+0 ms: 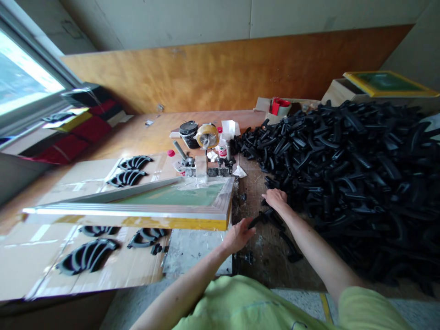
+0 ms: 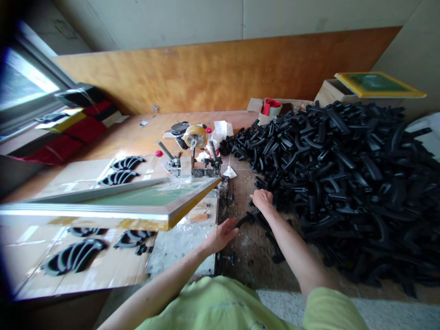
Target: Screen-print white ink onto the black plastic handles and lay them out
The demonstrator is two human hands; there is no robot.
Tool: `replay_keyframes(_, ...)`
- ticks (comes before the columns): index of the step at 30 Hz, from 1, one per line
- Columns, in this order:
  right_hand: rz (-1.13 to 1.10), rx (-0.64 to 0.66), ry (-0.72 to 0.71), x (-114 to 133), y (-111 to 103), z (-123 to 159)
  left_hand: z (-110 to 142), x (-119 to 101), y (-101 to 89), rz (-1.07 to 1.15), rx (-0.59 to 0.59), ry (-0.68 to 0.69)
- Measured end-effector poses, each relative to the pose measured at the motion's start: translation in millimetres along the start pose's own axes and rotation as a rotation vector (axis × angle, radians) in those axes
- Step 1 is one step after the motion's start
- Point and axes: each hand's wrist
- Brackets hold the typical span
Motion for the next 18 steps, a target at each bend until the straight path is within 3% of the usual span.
replay_keyframes(3, -0.103, -0.061, 0.062, -4, -6, 12, 23, 3, -12.4, -0.017, 0.028, 0.007)
replay_keyframes(6, -0.269, -0.166, -0.107, 12, -6, 30, 48, 14, -30.2, 0.032, -0.025, -0.028)
replay_keyframes(10, -0.433, -0.248, -0.532, 74, 11, 58, 77, 38, -53.4, 0.158, -0.139, -0.06)
replay_keyframes(13, -0.426, -0.262, -0.781, 129, 27, 74, 95, 55, -69.3, 0.281, -0.218, -0.093)
replay_keyframes(18, -0.356, -0.246, -0.83, 187, 36, 84, 119, 76, -90.1, 0.399, -0.314, -0.16)
Point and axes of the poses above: each hand's wrist, its own z-axis away from the middle knuckle, its own y-axis out of the palm, x = y × z, and after that the axes turned 3 degrees about x, right-handed
